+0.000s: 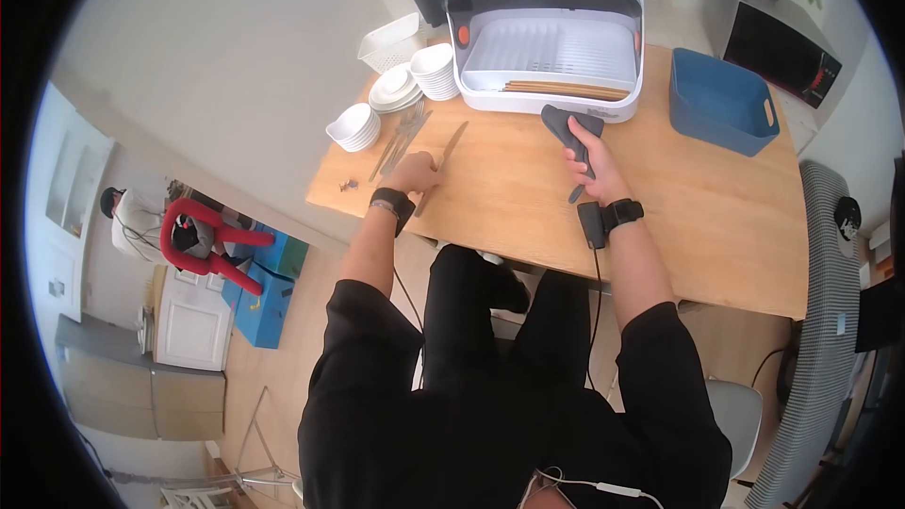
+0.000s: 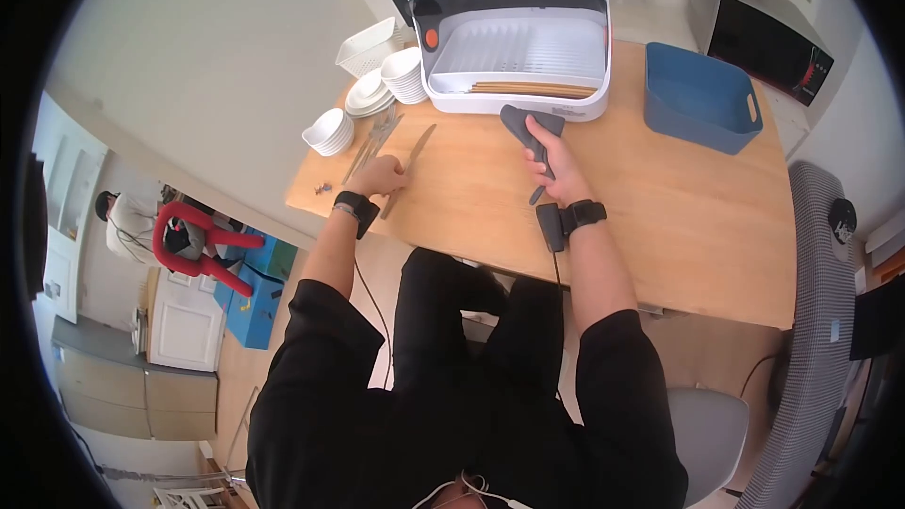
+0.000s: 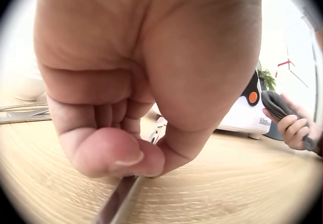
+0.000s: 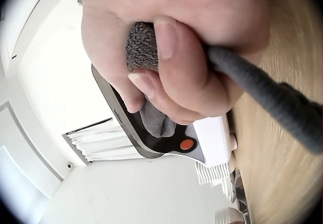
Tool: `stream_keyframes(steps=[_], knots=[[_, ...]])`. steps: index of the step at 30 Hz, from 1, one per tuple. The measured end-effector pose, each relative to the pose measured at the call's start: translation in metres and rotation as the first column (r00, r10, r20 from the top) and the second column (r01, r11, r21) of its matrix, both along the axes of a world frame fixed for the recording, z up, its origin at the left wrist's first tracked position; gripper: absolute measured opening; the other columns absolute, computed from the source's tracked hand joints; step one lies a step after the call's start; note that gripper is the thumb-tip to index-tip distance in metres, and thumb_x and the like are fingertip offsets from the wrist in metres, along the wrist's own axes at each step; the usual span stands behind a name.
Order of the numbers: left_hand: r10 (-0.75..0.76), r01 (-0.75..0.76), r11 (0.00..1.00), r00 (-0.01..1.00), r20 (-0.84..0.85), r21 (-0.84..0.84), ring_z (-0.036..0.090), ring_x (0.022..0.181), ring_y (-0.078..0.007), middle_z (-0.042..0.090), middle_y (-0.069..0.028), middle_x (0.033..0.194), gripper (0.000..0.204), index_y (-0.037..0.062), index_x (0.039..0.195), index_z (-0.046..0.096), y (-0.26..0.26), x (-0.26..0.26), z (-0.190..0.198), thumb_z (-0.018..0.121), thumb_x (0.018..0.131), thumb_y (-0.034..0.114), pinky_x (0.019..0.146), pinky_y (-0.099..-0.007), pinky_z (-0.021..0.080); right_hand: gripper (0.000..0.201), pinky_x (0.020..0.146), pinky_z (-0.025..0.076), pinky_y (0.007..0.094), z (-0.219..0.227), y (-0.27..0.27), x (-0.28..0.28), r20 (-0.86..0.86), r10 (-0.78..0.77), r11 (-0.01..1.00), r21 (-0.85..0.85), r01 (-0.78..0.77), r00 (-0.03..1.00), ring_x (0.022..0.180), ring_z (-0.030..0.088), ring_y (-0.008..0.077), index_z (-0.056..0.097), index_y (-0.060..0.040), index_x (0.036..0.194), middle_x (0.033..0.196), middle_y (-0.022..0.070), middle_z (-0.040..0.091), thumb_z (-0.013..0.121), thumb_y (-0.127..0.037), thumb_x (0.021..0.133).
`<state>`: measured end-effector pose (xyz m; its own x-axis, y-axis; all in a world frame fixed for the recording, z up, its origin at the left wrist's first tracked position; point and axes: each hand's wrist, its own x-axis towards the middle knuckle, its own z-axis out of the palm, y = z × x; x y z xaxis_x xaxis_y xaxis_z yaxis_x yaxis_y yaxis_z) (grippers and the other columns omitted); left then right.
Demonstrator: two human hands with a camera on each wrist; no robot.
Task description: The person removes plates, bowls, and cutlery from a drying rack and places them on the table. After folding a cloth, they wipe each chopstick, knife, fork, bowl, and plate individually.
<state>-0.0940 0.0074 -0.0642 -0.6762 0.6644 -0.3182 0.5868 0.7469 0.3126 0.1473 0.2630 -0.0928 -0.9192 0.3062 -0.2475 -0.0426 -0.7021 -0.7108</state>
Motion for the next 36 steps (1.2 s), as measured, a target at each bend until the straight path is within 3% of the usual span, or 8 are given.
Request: stream_keyframes(steps=[3,7,9,10,17,24,29,36], knots=[[-0.050,0.049,0.997,0.999,0.016,0.057,0.063,0.053,-0.0181,0.062,-0.0105,0.060,0.020,-0.0025,0.081,0.057,0.010,0.023,0.016,0.064,0.078,0.016,0.050,-0.0316,0.050,0.037,0.030,0.022,0.0181,-0.008,0.000,0.000,-0.019,-0.008,1.000,-0.014,0.008,1.000,0.038,0.038,0.0029,0.054,-0.0153,0.086,0.060,-0.0023,0.052,0.065,-0.051,0.088],[-0.074,-0.020,0.880,0.981,0.179,0.474,0.065,0.057,-0.0165,0.062,-0.0098,0.069,0.016,-0.0042,0.093,0.054,0.034,0.042,0.039,0.060,0.085,0.008,0.054,-0.0281,0.055,0.036,0.030,0.023,0.0183,-0.007,0.000,-0.001,-0.062,-0.014,0.999,-0.050,0.011,0.998,0.038,0.038,0.0024,0.054,-0.0174,0.087,0.061,-0.0023,0.052,0.064,-0.052,0.089],[-0.147,-0.173,0.619,0.933,0.329,0.766,0.067,0.060,-0.0182,0.063,-0.0098,0.075,0.016,-0.0046,0.100,0.053,0.050,0.057,0.045,0.059,0.089,0.006,0.055,-0.0283,0.056,0.036,0.030,0.023,0.0183,-0.006,-0.001,-0.004,-0.074,-0.018,0.997,-0.078,0.012,0.997,0.037,0.038,0.0025,0.054,-0.0174,0.088,0.061,-0.0024,0.052,0.062,-0.052,0.090],[-0.243,-0.156,0.593,0.901,0.360,0.790,0.068,0.065,-0.0193,0.063,-0.0101,0.079,0.014,-0.0034,0.102,0.053,0.057,0.063,0.049,0.058,0.092,0.006,0.058,-0.0287,0.057,0.036,0.030,0.022,0.0183,-0.008,-0.002,-0.007,-0.084,-0.029,0.994,-0.105,0.020,0.996,0.037,0.038,0.0026,0.054,-0.0170,0.089,0.062,-0.0025,0.051,0.061,-0.053,0.090],[-0.487,-0.456,0.334,0.666,0.566,0.825,0.068,0.074,-0.0192,0.063,-0.0104,0.087,0.016,-0.0020,0.105,0.054,0.113,0.069,0.020,0.058,0.095,0.011,0.071,-0.0312,0.058,0.039,0.030,0.021,0.0188,-0.008,-0.002,-0.013,-0.062,-0.036,0.988,-0.154,0.026,0.997,0.038,0.036,0.0032,0.055,-0.0140,0.092,0.063,-0.0014,0.050,0.054,-0.053,0.094],[-0.571,-0.613,0.159,0.582,0.579,0.774,0.067,0.078,-0.0178,0.064,-0.0088,0.089,0.018,0.0026,0.109,0.052,0.144,0.060,-0.011,0.057,0.098,0.015,0.073,-0.0316,0.056,0.035,0.032,0.022,0.0181,-0.002,-0.007,-0.011,-0.039,-0.022,0.995,-0.101,0.018,0.999,0.039,0.035,0.0030,0.055,-0.0135,0.096,0.066,-0.0011,0.051,0.052,-0.049,0.097],[-0.619,-0.708,0.173,0.463,0.635,0.685,0.067,0.080,-0.0176,0.063,-0.0091,0.091,0.020,0.0008,0.110,0.050,0.152,0.073,-0.020,0.056,0.098,0.016,0.075,-0.0325,0.057,0.030,0.033,0.025,0.0189,0.005,-0.014,-0.013,0.018,-0.125,0.992,0.018,0.125,0.992,0.040,0.037,0.0040,0.055,-0.0136,0.094,0.067,-0.0010,0.052,0.055,-0.043,0.096],[-0.542,-0.665,0.212,0.530,0.652,0.716,0.058,0.069,-0.0099,0.062,-0.0036,0.086,0.017,0.0029,0.105,0.058,0.152,0.072,-0.016,0.062,0.095,0.016,0.064,-0.0239,0.048,0.026,0.034,0.026,0.0192,0.012,-0.025,-0.032,0.037,-0.178,0.983,0.057,0.176,0.983,0.041,0.040,0.0044,0.054,-0.0143,0.092,0.065,-0.0016,0.052,0.061,-0.039,0.094]])
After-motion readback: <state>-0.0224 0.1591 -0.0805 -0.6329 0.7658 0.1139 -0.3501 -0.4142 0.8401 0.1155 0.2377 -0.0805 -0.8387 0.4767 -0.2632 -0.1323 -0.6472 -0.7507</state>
